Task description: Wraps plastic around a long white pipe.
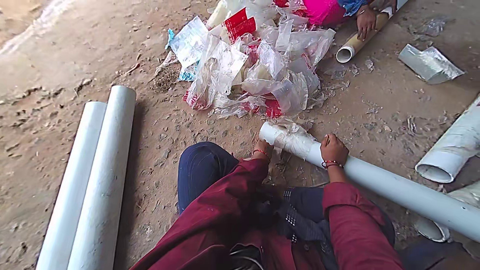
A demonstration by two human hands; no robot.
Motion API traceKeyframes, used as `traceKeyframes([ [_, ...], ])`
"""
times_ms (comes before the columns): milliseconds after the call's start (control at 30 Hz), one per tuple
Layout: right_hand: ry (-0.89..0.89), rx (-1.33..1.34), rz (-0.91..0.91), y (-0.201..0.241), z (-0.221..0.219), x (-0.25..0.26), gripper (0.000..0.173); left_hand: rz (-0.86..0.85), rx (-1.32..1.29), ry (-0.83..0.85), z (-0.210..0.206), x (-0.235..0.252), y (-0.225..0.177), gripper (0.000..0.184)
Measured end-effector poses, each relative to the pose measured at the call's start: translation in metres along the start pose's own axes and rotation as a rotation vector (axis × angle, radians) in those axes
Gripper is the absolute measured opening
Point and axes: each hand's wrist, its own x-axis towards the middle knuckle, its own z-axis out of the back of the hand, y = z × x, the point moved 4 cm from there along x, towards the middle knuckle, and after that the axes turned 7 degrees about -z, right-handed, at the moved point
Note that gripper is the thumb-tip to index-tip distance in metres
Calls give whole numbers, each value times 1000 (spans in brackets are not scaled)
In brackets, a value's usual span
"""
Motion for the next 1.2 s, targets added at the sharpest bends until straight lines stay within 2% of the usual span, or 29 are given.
traceKeyframes([
  [133,33,-12,-13,2,1,4,40,-2,-3,-3,-8,-13,0,43],
  [300,-104,32,85,-1,-2,-2,38,-99,14,-289,-6,-15,0,50],
  [333,-145,48,119,-2,-3,-4,37,-124,-61,-287,-4,-15,0,55],
  [400,-232,75,182,-4,-4,-7,36,-102,-199,-243,-5,-11,0,82],
  [467,-243,70,182,-3,-1,-9,36,-61,-181,-184,-11,-4,-3,98],
  [500,-210,66,153,-1,1,-12,36,-46,-137,-180,-15,0,-7,94],
  [567,-117,59,79,8,4,-18,36,-22,-2,-200,-23,7,-17,55],
  [600,-79,51,55,13,4,-22,36,-22,68,-219,-23,9,-21,43],
  [633,-45,44,41,18,3,-27,36,-39,104,-218,-19,9,-23,39],
  [767,-149,-8,128,29,-15,-44,28,-130,115,-119,0,-2,-21,35],
  [900,-189,-5,84,27,-24,-31,33,-146,164,-65,5,-18,-24,33],
  [1033,54,-13,-113,36,-11,13,37,-98,120,-60,11,-36,-26,34],
  [1200,16,-6,-24,35,-8,59,37,-103,144,-110,-3,-55,-19,37],
])
